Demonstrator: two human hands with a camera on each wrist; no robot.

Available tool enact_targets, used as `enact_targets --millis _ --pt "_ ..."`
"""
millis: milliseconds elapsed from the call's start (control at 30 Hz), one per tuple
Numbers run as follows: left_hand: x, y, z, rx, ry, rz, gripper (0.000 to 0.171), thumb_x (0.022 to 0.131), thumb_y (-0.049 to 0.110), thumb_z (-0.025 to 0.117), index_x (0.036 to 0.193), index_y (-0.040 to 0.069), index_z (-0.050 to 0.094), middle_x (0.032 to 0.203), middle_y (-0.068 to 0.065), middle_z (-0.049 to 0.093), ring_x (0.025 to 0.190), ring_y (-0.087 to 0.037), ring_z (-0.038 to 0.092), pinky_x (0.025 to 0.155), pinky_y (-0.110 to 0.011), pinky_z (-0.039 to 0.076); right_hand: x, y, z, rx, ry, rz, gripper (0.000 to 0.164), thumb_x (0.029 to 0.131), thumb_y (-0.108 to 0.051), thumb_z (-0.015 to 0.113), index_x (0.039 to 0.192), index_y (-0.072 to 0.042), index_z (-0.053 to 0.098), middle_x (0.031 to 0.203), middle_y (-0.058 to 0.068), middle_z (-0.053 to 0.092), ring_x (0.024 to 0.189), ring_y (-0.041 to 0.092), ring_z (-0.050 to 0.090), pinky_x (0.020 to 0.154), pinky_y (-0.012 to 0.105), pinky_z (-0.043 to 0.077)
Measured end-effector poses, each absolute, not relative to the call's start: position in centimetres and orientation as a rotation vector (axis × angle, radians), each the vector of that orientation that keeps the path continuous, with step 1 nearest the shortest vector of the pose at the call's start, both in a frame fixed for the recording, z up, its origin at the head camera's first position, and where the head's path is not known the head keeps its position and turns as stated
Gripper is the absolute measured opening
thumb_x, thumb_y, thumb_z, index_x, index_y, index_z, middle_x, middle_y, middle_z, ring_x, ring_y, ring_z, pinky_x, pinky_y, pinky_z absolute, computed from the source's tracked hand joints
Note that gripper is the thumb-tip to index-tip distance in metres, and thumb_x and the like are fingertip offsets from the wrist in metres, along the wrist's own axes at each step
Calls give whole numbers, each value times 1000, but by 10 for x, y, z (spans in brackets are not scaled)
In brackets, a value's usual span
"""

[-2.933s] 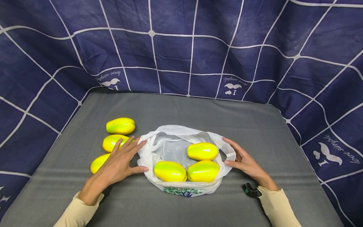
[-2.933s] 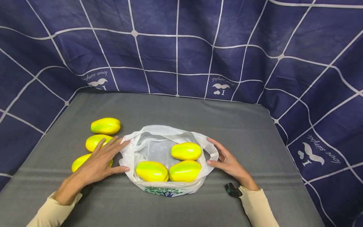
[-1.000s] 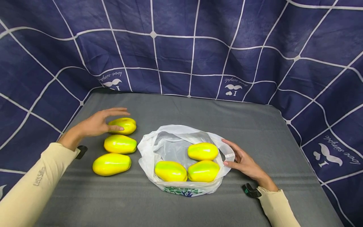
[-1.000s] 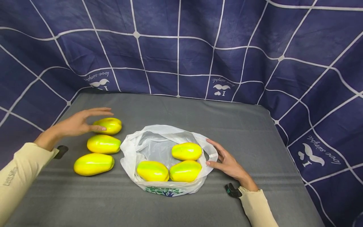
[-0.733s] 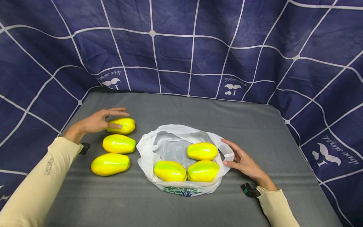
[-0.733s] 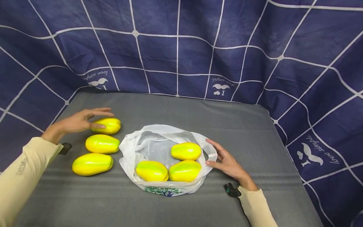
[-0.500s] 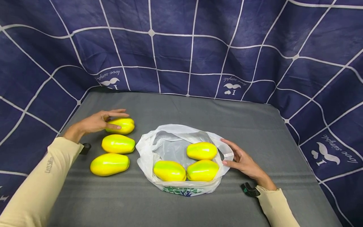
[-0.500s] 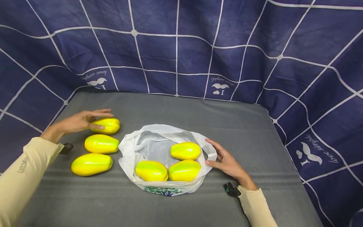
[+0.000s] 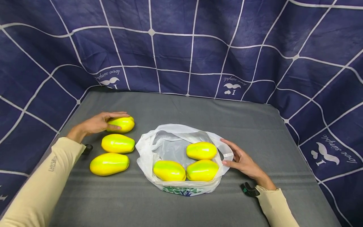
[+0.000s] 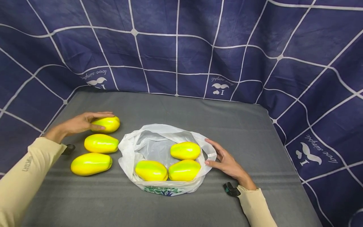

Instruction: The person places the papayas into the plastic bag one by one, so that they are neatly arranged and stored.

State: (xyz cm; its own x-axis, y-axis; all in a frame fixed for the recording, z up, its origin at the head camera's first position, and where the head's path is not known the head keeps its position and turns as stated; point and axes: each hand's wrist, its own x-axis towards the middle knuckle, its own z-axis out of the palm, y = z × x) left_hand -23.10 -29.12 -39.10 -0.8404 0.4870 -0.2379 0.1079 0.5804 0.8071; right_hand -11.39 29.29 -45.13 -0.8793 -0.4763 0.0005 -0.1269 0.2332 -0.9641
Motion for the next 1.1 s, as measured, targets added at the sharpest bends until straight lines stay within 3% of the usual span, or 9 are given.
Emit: enact_targets --millis 167,800,933,1100 --pt "-232 -289 -394 484 2382 1189 64 90 20 74 149 17 49 157 -12 43 147 -39 30 116 -66 22 -114 292 -451 -553 2197 -1690 82 90 0 72 158 -15 29 158 20 32 126 10 55 93 23 55" --pt "-230 -286 -393 454 2409 1201 61 91 20 75 147 20 52 154 -9 46 145 -35 34 115 -62 25 -113 292 -450 -534 2238 -1657 84 89 -3 74 158 -18 29 160 17 31 130 3 51 98 18 50" --pt "-230 -284 -386 451 2420 1212 60 91 18 74 147 22 52 154 -8 47 143 -32 34 116 -59 26 -114 293 -451 -544 2233 -1661 84 89 -2 74 158 -18 29 160 17 30 130 3 51 97 19 51" --pt "-228 -277 -374 494 2468 1242 60 91 14 74 147 21 53 151 -5 51 139 -24 40 112 -44 32 -114 293 -452 -551 2237 -1663 84 89 -1 74 158 -17 29 160 17 30 130 2 50 98 18 50"
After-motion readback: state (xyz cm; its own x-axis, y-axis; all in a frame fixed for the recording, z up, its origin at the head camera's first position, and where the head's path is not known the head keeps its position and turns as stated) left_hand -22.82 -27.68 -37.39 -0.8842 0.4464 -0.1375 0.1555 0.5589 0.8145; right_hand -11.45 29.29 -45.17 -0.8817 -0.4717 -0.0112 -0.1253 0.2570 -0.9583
